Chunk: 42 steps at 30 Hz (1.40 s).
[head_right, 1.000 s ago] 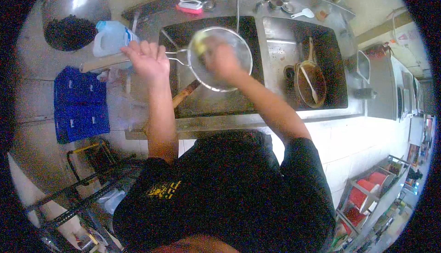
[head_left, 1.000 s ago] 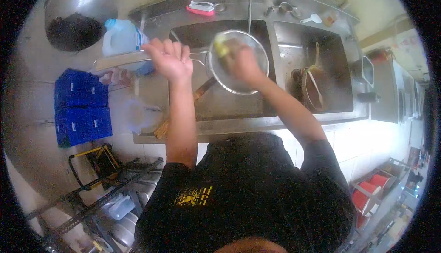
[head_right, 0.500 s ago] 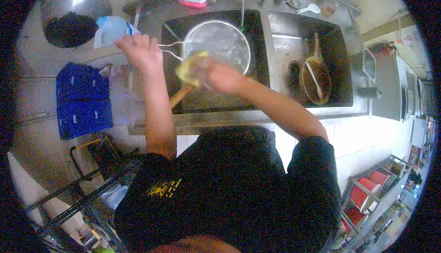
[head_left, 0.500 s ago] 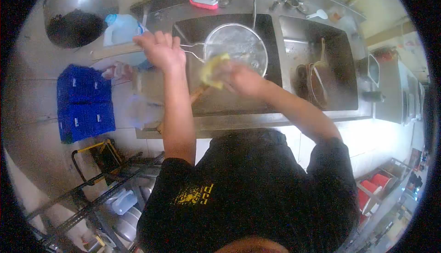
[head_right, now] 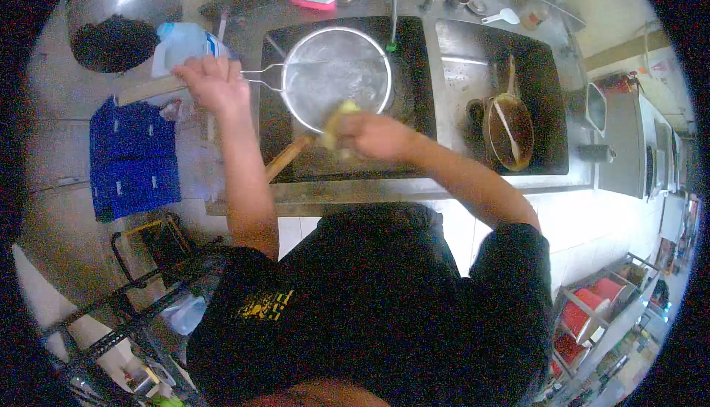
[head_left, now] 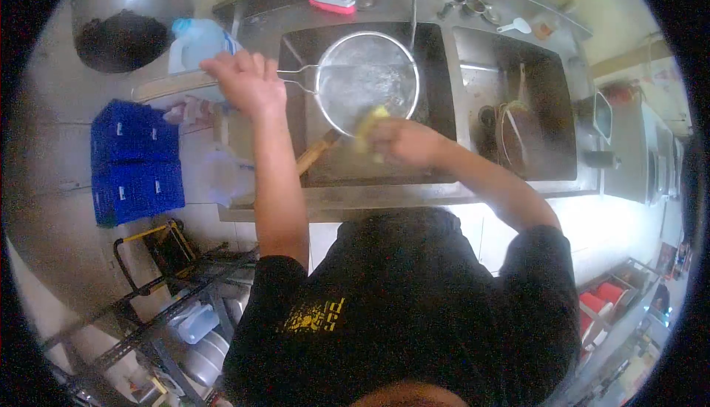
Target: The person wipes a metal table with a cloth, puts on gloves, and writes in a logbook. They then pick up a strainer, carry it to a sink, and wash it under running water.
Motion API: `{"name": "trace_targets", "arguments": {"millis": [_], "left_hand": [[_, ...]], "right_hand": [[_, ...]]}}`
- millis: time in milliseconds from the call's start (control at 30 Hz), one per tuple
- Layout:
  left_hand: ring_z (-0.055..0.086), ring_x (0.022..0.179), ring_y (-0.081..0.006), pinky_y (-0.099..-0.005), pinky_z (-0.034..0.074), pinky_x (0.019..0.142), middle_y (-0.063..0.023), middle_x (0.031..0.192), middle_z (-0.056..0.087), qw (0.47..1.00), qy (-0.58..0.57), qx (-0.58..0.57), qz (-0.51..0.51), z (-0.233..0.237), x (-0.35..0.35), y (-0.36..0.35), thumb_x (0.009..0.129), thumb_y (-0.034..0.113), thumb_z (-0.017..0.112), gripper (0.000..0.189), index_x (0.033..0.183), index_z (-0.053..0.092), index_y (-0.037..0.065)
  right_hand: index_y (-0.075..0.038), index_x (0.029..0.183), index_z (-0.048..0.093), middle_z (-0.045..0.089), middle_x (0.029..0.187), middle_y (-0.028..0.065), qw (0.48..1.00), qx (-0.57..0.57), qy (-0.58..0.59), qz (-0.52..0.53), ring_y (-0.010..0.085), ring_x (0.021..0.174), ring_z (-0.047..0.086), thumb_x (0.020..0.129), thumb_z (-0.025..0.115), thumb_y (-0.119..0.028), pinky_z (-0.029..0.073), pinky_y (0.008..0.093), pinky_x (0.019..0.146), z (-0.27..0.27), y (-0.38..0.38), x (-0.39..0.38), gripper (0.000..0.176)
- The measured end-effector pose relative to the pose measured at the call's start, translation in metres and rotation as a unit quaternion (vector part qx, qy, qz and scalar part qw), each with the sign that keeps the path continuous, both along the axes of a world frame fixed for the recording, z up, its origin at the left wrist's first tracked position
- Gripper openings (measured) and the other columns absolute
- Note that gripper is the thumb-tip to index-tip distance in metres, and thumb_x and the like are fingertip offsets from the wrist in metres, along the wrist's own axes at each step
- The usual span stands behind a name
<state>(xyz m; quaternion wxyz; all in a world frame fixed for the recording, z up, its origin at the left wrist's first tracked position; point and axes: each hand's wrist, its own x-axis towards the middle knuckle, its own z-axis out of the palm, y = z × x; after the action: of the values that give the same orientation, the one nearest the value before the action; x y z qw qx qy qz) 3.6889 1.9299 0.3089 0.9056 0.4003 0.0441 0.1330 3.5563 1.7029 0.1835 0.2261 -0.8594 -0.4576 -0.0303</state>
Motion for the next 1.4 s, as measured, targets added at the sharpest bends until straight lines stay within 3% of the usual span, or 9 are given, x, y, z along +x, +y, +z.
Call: {"name": "trace_targets", "arguments": {"millis": [167,300,433,533,767,933,1033,1233,1400], "left_hand": [[0.013,0.046,-0.0096,-0.0265,0.011,0.043,0.0054,0.053,0.018,0.998,0.050,0.023,-0.033,-0.002,-0.004,0.011,0.097,0.061,0.034,0.048,0.072,0.031,0.020],[0.012,0.045,-0.0097,-0.0257,0.011,0.042,0.0056,0.053,0.018,0.994,0.016,0.004,-0.111,-0.014,-0.005,-0.001,0.097,0.061,0.033,0.048,0.070,0.031,0.021],[0.012,0.045,-0.0095,-0.0253,0.011,0.041,0.0058,0.052,0.018,0.993,0.017,-0.015,-0.115,-0.005,-0.003,0.006,0.097,0.061,0.033,0.049,0.069,0.030,0.021],[0.013,0.045,-0.0093,-0.0257,0.011,0.041,0.0059,0.052,0.018,0.997,0.006,-0.027,-0.068,-0.011,0.003,0.023,0.096,0.062,0.034,0.049,0.069,0.030,0.020],[0.013,0.045,-0.0091,-0.0264,0.012,0.041,0.0055,0.053,0.018,0.999,-0.010,-0.025,-0.021,-0.043,-0.005,-0.006,0.096,0.061,0.037,0.051,0.069,0.027,0.020],[0.014,0.044,-0.0087,-0.0263,0.012,0.041,0.0058,0.052,0.018,0.999,-0.017,-0.026,-0.027,-0.049,-0.030,-0.019,0.095,0.062,0.039,0.051,0.068,0.027,0.020],[0.014,0.044,-0.0084,-0.0260,0.011,0.041,0.0060,0.051,0.018,0.997,-0.025,-0.045,-0.060,-0.047,-0.042,-0.038,0.095,0.062,0.039,0.051,0.069,0.027,0.020],[0.012,0.043,-0.0091,-0.0271,0.009,0.040,0.0055,0.051,0.019,0.999,0.009,-0.050,-0.001,-0.048,-0.026,-0.023,0.096,0.062,0.032,0.048,0.072,0.031,0.021],[0.011,0.044,-0.0083,-0.0266,0.010,0.041,0.0058,0.050,0.018,0.998,0.007,-0.059,0.004,-0.055,-0.044,-0.018,0.095,0.064,0.035,0.051,0.069,0.027,0.020]], "right_hand": [[-0.004,0.102,0.066,0.061,0.114,0.0150,0.988,0.020,0.024,-0.148,0.0319,0.107,0.057,0.076,0.058,-0.005,0.046,0.0411,0.095,0.023,-0.069,0.014,0.027],[-0.004,0.105,0.065,0.061,0.113,0.0144,0.968,0.118,-0.156,-0.155,0.0312,0.104,0.057,0.075,0.059,-0.004,0.047,0.0396,0.091,0.055,-0.044,0.059,0.031],[-0.003,0.109,0.064,0.060,0.117,0.0146,0.989,0.019,-0.006,-0.146,0.0324,0.111,0.055,0.078,0.058,-0.007,0.042,0.0399,0.100,0.028,-0.038,0.072,0.032],[-0.003,0.110,0.064,0.062,0.116,0.0142,0.979,-0.155,-0.080,-0.105,0.0327,0.116,0.054,0.075,0.061,-0.009,0.043,0.0406,0.102,0.021,-0.062,0.059,0.035],[0.004,0.093,0.067,0.068,0.089,0.0224,0.850,0.169,0.324,-0.379,0.0341,0.080,0.068,0.084,0.054,-0.016,0.054,0.0414,0.074,-0.004,0.027,-0.004,0.025],[0.003,0.091,0.067,0.067,0.084,0.0229,0.689,0.373,0.159,-0.600,0.0355,0.077,0.067,0.085,0.053,-0.016,0.052,0.0424,0.069,-0.034,-0.030,0.038,0.024],[0.001,0.093,0.067,0.065,0.090,0.0237,0.765,0.202,-0.030,-0.611,0.0381,0.081,0.064,0.082,0.056,-0.012,0.051,0.0445,0.073,-0.040,-0.025,0.054,0.020],[0.001,0.099,0.066,0.064,0.101,0.0241,0.939,0.143,0.036,-0.310,0.0399,0.095,0.062,0.083,0.057,-0.010,0.051,0.0438,0.082,-0.009,0.019,0.012,0.021],[-0.002,0.101,0.064,0.063,0.103,0.0232,0.846,0.138,0.056,-0.513,0.0399,0.094,0.061,0.083,0.057,-0.011,0.049,0.0472,0.084,-0.027,-0.023,0.038,0.022]]}}
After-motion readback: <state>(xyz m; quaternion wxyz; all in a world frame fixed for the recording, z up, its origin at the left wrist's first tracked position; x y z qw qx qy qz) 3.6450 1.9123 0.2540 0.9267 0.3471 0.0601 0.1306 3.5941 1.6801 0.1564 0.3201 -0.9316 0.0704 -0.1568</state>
